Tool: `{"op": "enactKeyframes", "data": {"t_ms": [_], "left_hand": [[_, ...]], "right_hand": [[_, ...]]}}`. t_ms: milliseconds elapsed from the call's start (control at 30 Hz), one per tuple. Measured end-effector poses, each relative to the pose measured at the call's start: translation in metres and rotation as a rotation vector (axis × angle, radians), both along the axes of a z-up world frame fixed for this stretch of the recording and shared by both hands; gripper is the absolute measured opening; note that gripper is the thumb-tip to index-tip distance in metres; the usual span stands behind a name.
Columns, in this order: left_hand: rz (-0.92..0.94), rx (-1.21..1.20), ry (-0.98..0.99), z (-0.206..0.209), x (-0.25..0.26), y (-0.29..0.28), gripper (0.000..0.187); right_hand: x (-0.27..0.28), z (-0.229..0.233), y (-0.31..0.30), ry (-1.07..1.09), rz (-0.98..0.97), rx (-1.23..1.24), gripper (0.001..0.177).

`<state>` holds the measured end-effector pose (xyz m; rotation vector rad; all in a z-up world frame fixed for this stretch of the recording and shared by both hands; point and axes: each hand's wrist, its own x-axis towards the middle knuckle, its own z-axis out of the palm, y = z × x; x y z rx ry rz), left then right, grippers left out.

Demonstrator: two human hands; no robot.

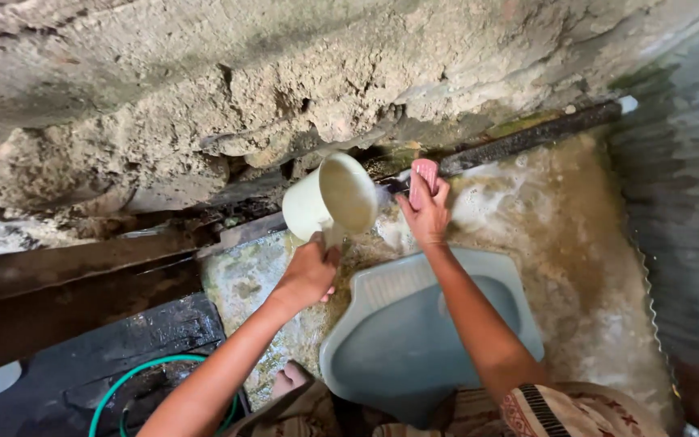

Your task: The person scrubs the floor and a squat toilet with a sponge while pouring water from a dipper, then proceeds to scrub the surrounding stone walls and a pipe.

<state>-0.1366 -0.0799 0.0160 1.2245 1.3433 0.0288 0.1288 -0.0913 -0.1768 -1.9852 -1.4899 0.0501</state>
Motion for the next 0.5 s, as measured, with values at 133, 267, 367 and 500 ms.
{"op": "enactKeyframes", "data": {"t_ms": [133,267,367,500], "left_hand": [[-0.002,-0.048,-0.005,-0.006,0.001,-0.001,0.033],[0.039,-0.101,-0.042,-0.019,-0.004,-0.001,0.034],[0.119,-0.147,-0.093,-0.028,-0.014,0.003,0.032],[0.154,-0.144,-0.183,-0.03,-0.031,0.011,0.035]], "right_hand": [[0.013,-0.036,0.003,0.241,-0.204,-0.062,0.083],[0.016,-0.04,0.014,-0.004,-0.26,0.0,0.079],[-0.003,-0.037,0.005,-0.045,-0.118,-0.133,0.073],[0.029,-0.037,0.013,-0.087,-0.095,-0.211,0.064]]}}
